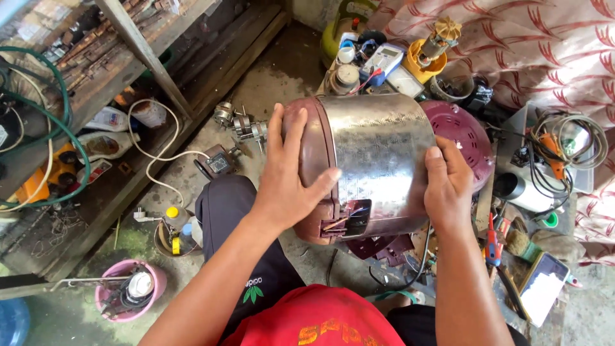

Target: Fastening a metal base to a cylindrical appliance component using a screwdriver and screws.

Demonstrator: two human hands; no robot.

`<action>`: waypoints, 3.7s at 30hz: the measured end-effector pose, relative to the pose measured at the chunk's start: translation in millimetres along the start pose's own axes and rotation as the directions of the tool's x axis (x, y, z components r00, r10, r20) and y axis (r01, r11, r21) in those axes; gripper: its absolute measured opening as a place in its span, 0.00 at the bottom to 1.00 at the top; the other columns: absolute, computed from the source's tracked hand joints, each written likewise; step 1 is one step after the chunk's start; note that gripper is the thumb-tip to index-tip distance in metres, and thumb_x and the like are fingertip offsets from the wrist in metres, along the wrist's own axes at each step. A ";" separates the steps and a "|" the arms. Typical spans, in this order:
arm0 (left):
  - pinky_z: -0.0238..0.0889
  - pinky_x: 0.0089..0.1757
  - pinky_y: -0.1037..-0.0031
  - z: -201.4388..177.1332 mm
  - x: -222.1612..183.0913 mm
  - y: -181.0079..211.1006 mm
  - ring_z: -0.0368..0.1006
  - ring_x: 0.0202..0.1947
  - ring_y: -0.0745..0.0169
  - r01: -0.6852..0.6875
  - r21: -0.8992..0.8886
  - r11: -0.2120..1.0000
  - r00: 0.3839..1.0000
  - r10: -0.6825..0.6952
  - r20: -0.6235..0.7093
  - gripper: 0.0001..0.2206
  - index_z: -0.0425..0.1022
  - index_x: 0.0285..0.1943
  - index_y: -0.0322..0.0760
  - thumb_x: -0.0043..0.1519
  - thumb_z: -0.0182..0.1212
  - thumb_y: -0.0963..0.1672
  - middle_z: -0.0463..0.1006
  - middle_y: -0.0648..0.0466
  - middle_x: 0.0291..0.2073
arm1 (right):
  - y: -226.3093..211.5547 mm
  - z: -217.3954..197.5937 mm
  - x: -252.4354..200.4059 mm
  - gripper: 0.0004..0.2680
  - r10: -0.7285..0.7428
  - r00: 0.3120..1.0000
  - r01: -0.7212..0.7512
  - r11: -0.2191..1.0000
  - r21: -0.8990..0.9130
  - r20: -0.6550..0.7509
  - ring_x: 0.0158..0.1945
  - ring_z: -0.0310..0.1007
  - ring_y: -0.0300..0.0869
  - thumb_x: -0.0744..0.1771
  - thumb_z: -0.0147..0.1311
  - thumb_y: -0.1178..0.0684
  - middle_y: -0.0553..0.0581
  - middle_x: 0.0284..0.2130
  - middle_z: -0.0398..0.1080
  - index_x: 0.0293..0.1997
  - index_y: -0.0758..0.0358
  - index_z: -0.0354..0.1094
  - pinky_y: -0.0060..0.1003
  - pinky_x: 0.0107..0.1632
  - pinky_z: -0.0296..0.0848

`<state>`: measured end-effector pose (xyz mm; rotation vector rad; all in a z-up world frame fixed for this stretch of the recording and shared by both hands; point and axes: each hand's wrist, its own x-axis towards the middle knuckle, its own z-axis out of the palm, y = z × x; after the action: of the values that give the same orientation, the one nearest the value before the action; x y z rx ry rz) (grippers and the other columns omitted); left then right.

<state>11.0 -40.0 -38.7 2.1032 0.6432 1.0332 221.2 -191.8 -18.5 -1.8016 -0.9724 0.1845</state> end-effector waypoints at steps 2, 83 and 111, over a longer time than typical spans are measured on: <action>0.51 0.68 0.49 4.3 0.9 1.6 0.41 0.80 0.29 0.035 -0.021 0.999 0.999 -0.035 0.036 0.41 0.49 0.79 0.35 0.60 0.69 0.49 0.35 0.34 0.79 | -6.9 -0.2 0.9 0.12 0.016 1.000 -0.016 1.000 -0.022 0.021 0.43 0.66 0.39 0.74 0.39 0.56 0.57 0.44 0.71 0.62 0.72 0.65 0.33 0.48 0.65; 0.53 0.66 0.50 12.3 18.6 12.6 0.54 0.73 0.31 -0.093 0.020 0.995 0.995 0.092 0.046 0.19 0.67 0.66 0.31 0.65 0.56 0.34 0.47 0.37 0.73 | 154.9 -64.6 -155.9 0.22 0.201 0.979 -0.125 0.528 -0.840 -0.019 0.40 0.76 0.58 0.61 0.64 0.49 0.64 0.37 0.74 0.61 0.62 0.66 0.50 0.43 0.73; 0.49 0.69 0.40 14.5 16.5 2.6 0.43 0.78 0.28 -0.105 -0.016 0.994 0.994 0.105 0.020 0.17 0.68 0.67 0.37 0.68 0.57 0.38 0.46 0.42 0.74 | 229.3 -105.5 -76.0 0.03 0.097 0.922 -0.304 0.784 -0.542 -0.376 0.24 0.67 0.49 0.68 0.53 0.57 0.58 0.24 0.72 0.37 0.63 0.70 0.45 0.30 0.68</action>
<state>32.4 -35.7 -35.3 2.1510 0.5176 1.0693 348.6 -350.8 -185.7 -2.4199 -0.6181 -0.3262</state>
